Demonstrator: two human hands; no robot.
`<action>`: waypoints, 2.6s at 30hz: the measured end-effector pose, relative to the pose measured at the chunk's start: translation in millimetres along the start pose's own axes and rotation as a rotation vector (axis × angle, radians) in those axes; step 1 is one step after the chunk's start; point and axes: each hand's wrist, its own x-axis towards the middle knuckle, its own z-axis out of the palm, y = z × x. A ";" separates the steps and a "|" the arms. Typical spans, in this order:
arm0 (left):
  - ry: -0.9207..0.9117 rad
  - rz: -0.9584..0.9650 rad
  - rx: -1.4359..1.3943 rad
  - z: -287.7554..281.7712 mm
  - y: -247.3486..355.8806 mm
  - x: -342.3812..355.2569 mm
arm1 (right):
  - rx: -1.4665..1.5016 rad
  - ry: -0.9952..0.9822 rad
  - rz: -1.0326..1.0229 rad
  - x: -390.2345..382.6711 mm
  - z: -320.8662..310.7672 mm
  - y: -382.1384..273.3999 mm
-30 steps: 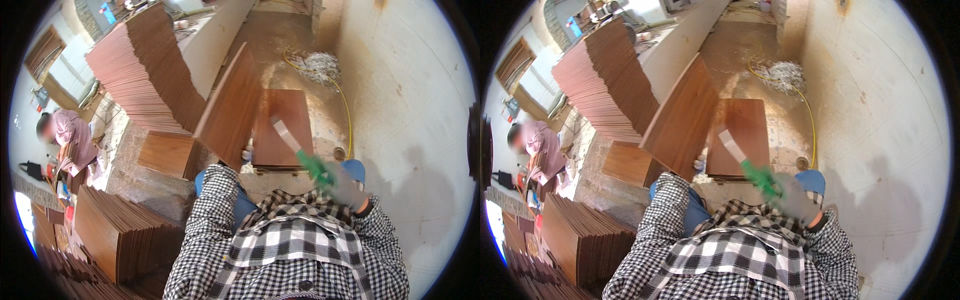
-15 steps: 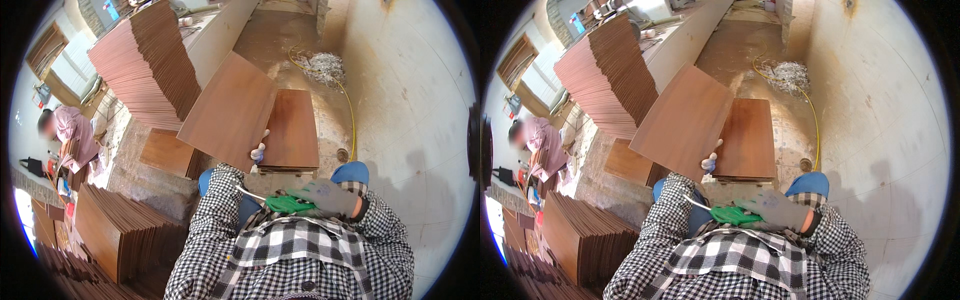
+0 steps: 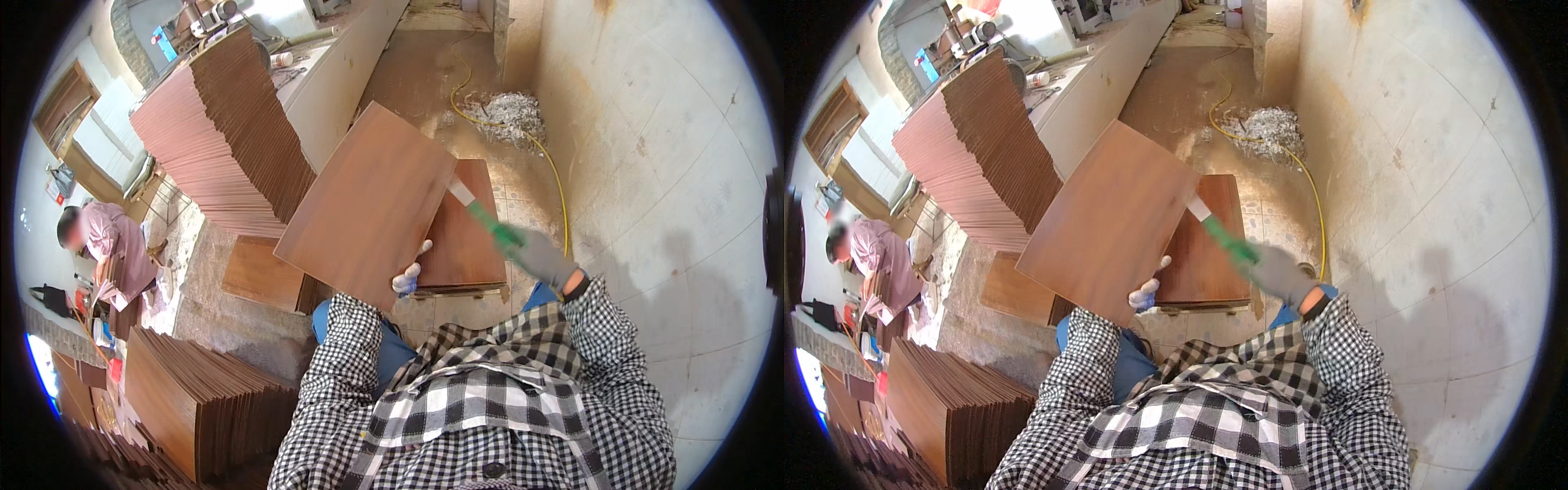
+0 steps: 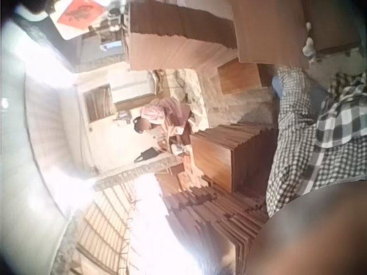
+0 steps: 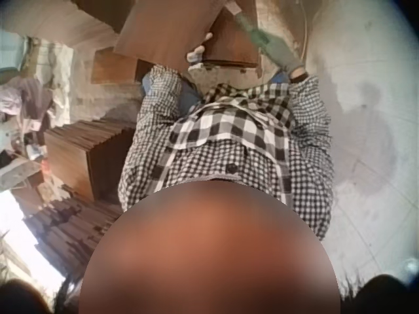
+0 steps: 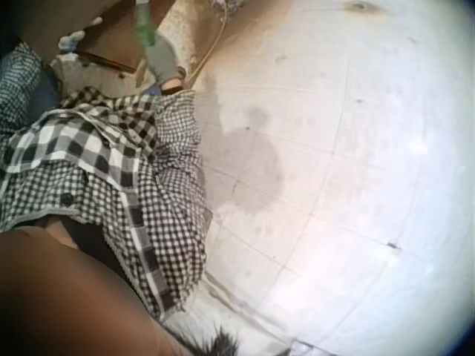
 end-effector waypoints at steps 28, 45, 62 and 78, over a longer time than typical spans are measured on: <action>1.238 0.863 1.158 -30.6 20.0 -18.1 | 0.379 -0.140 -0.035 -99.8 -30.0 -14.5; 1.352 1.007 1.314 81.1 -31.3 -113.8 | 0.589 0.340 -0.213 -16.9 3.3 79.5; 2.354 1.336 1.118 379.5 -140.8 -643.2 | 1.011 -0.013 0.267 -31.9 57.9 153.7; 1.891 0.391 1.867 276.6 -49.1 -273.1 | 0.406 -0.335 0.090 -41.7 57.5 39.0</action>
